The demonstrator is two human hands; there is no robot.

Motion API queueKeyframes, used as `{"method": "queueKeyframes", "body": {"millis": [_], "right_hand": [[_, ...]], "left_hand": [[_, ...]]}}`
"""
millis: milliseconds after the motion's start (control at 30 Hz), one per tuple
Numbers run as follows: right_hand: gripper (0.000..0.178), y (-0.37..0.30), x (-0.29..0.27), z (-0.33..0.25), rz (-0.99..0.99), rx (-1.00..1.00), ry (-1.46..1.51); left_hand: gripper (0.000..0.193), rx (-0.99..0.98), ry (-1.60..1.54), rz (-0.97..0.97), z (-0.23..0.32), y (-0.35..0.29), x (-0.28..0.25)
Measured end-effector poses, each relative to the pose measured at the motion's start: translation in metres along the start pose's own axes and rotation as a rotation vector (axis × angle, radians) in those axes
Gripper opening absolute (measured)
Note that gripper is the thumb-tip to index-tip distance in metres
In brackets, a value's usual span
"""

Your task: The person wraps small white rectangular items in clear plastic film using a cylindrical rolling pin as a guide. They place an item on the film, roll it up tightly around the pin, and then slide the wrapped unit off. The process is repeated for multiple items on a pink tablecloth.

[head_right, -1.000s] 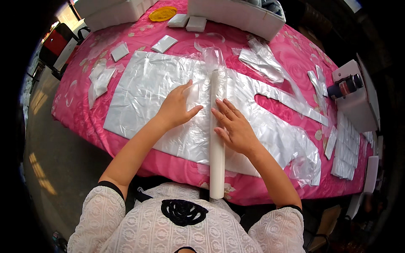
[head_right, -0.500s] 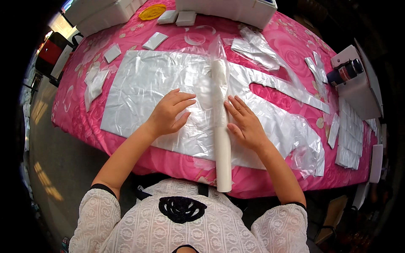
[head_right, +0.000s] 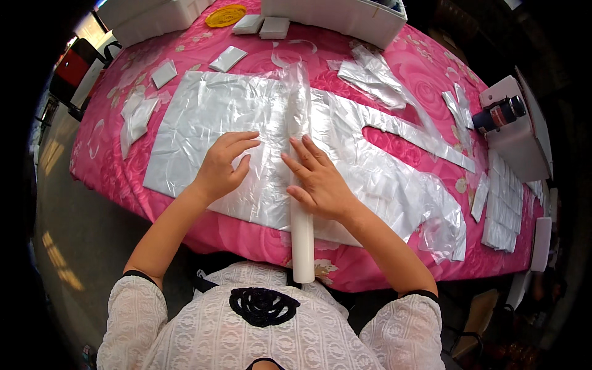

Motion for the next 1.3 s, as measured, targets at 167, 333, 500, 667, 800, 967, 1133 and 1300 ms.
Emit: {"method": "queueKeyframes", "body": {"millis": [167, 333, 500, 667, 800, 967, 1133, 1300], "right_hand": [[0.038, 0.083, 0.040, -0.087, -0.150, -0.425, 0.589], [0.029, 0.114, 0.026, -0.054, 0.080, -0.389, 0.258], [0.044, 0.139, 0.067, -0.046, -0.112, -0.447, 0.022], [0.045, 0.166, 0.108, -0.080, -0.027, -0.324, 0.089], [0.052, 0.165, 0.107, -0.087, 0.143, -0.158, 0.345], [0.086, 0.151, 0.067, -0.074, 0.507, 0.306, 1.316], [0.075, 0.139, 0.018, -0.085, 0.410, 0.170, 1.622], [0.064, 0.117, 0.005, -0.068, 0.473, 0.236, 1.295]], "left_hand": [[0.027, -0.400, -0.177, 0.033, -0.034, -0.057, -0.061], [0.026, -0.677, -0.485, 0.022, -0.049, -0.135, -0.077], [0.036, -0.968, -0.616, -0.136, -0.045, -0.180, -0.054], [0.059, -0.972, -0.530, -0.133, -0.033, -0.172, -0.043], [0.062, -0.986, -0.725, -0.137, -0.032, -0.175, -0.040], [0.071, -0.860, -1.370, -0.387, -0.002, -0.160, -0.043], [0.074, -0.687, -1.822, -0.665, 0.022, -0.131, -0.033], [0.043, -0.870, -0.940, -0.370, 0.021, -0.117, -0.030]]}}
Point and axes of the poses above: each hand's wrist, its own y-axis towards the middle knuckle, its own x-axis out of the palm, z = x × y, the point moved 5 cm from there along y, towards the middle knuckle, and after that the axes turned 14 degrees about -x, right-handed, at the moved point
